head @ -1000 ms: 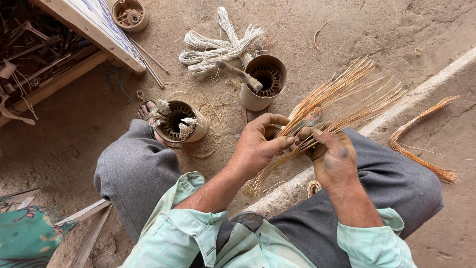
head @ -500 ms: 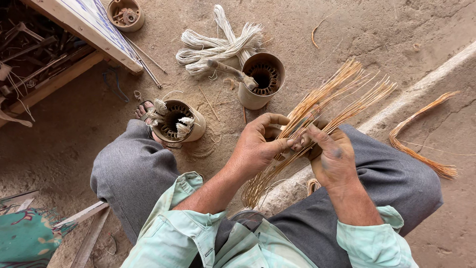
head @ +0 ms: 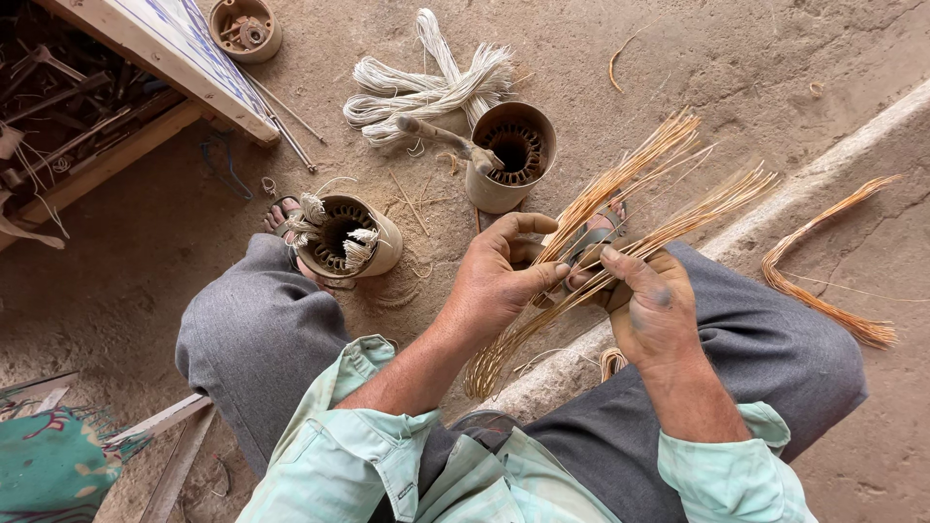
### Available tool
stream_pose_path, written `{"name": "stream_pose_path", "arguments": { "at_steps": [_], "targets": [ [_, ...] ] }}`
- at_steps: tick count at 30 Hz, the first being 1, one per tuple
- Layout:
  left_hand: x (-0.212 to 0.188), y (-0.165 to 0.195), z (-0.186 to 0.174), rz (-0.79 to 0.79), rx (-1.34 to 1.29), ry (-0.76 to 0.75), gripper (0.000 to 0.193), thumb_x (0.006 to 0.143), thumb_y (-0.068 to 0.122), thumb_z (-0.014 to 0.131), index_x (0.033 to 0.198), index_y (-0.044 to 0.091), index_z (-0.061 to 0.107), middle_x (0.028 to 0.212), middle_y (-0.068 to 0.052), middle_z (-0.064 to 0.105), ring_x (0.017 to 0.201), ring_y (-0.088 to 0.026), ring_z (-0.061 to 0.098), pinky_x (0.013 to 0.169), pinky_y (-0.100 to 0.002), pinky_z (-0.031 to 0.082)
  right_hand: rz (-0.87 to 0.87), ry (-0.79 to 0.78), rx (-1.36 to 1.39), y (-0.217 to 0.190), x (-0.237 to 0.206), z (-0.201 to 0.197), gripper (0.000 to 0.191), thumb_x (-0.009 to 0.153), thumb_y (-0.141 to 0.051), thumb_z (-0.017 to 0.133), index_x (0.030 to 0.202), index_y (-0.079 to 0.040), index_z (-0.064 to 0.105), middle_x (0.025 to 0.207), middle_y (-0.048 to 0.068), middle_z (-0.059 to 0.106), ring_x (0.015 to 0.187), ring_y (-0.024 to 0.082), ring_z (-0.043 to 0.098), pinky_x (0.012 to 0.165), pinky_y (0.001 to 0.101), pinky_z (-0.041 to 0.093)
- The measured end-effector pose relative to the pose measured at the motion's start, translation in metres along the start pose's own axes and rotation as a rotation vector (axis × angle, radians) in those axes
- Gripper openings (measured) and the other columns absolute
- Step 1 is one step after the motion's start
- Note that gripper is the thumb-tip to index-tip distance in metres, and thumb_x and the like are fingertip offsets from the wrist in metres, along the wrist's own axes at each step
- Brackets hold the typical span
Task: The person sits on the ground assembling a broom from long dried stalks. They align and even up the stalks by hand, tap the bundle against the ground, trim the ends with shears, comb through the strands with a metal rake tool, and begin binding the handle with string.
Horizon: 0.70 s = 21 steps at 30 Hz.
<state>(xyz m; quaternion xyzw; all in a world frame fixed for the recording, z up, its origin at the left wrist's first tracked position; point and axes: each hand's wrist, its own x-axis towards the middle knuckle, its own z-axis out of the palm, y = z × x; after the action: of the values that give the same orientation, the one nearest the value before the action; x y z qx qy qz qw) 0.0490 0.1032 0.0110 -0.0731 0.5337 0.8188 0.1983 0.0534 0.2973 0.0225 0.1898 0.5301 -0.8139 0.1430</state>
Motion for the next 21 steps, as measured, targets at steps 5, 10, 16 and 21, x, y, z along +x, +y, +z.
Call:
{"name": "stream_pose_path", "arguments": {
  "at_steps": [5,10,16,21],
  "targets": [
    [0.0,-0.002,0.0,-0.015,0.043,-0.004,0.05,0.086,0.005,0.078,0.131,0.0,0.057,0.096,-0.009,0.074,0.084,-0.011,0.07,0.069,-0.027,0.059,-0.033,-0.105,0.07,0.004,0.002,-0.009,0.017,0.095,-0.007,0.064,0.111,-0.001,0.066,0.1,0.013,0.072,0.084,0.023,0.072,0.08,0.0394,0.062],
    [0.0,-0.007,0.001,0.015,0.025,-0.03,0.049,0.087,0.005,0.077,0.13,-0.001,0.057,0.097,-0.01,0.075,0.085,-0.012,0.07,0.07,-0.027,0.056,-0.052,-0.084,0.053,0.01,0.003,-0.011,0.018,0.096,-0.003,0.066,0.114,-0.001,0.064,0.104,0.01,0.071,0.091,0.022,0.069,0.084,0.0385,0.059],
    [0.002,0.0,0.003,-0.041,-0.034,-0.006,0.043,0.087,0.006,0.075,0.127,0.001,0.061,0.095,-0.006,0.071,0.079,-0.011,0.068,0.063,-0.029,0.059,-0.019,-0.076,0.135,0.006,0.005,-0.013,0.018,0.092,-0.009,0.065,0.107,0.002,0.065,0.094,0.014,0.072,0.088,0.027,0.07,0.087,0.0424,0.059],
    [0.005,0.001,0.002,-0.04,-0.015,0.005,0.042,0.087,0.006,0.075,0.126,0.002,0.061,0.096,-0.004,0.071,0.079,-0.01,0.068,0.063,-0.028,0.06,-0.011,-0.108,0.17,0.002,0.007,-0.013,0.02,0.09,-0.011,0.06,0.104,0.002,0.065,0.086,0.015,0.071,0.082,0.03,0.07,0.079,0.0443,0.058]
  ]
}}
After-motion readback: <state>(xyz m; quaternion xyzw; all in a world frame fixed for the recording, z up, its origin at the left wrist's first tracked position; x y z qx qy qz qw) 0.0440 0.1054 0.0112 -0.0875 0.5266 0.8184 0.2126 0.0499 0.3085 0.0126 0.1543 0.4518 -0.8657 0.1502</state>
